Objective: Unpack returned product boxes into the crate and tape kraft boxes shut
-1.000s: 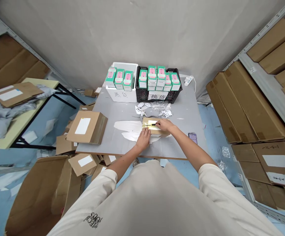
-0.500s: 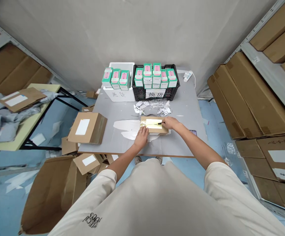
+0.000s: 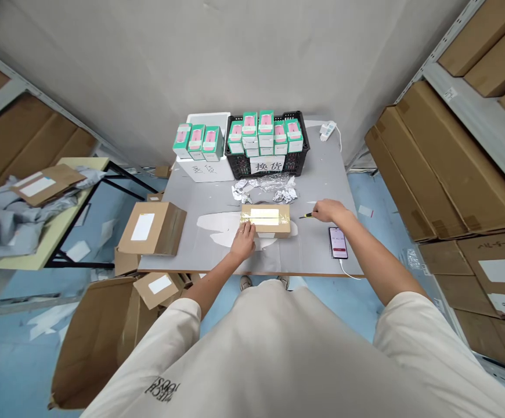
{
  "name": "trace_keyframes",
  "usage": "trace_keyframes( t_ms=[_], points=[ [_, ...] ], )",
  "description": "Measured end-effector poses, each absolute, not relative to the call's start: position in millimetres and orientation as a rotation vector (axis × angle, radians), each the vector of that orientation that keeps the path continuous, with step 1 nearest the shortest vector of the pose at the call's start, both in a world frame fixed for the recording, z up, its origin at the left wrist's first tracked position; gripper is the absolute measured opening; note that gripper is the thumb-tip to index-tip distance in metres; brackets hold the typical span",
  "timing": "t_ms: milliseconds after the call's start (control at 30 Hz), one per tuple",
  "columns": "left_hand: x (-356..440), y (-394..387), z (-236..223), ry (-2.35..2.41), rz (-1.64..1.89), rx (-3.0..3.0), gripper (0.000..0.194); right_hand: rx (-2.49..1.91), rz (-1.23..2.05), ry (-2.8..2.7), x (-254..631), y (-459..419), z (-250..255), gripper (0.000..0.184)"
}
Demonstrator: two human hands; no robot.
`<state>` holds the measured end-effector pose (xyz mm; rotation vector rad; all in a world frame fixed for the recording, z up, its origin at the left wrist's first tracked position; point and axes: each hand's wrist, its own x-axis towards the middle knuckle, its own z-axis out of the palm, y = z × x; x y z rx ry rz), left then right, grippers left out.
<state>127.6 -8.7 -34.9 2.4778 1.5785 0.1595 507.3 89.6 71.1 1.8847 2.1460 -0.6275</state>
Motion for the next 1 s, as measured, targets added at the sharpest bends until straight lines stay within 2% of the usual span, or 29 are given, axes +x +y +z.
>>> trace_keyframes(
  t_ms=[67, 233, 500, 733, 833, 1000],
  points=[
    [132.2, -6.8, -30.3, 1.609, 0.182, 2.455, 0.071, 1.917, -0.665, 2.148, 530.2, 86.2, 73.7, 0.024],
    [159.0, 5.4, -18.4, 1.731, 0.203, 2.377, 0.057, 1.979, -1.112, 2.176, 555.9, 63.0, 68.3, 0.036],
    [222.8, 40.2, -6.1, 1.506, 0.005, 2.466, 0.069, 2.016, -1.416, 2.243, 550.0, 42.4, 46.9, 0.039],
    [235.7, 61.8, -6.0, 1.455, -0.217, 2.495, 0.052, 2.021, -1.533, 2.256, 558.3, 37.4, 33.7, 0.036],
    [237.7, 65.4, -9.9, 1.442, -0.247, 2.518, 0.053, 2.011, -1.536, 2.273, 555.1, 41.7, 28.7, 0.034],
    [239.2, 61.0, -14.1, 1.478, -0.170, 2.515, 0.056, 1.876, -1.304, 2.419, 543.8, 60.2, 24.4, 0.032]
  ],
)
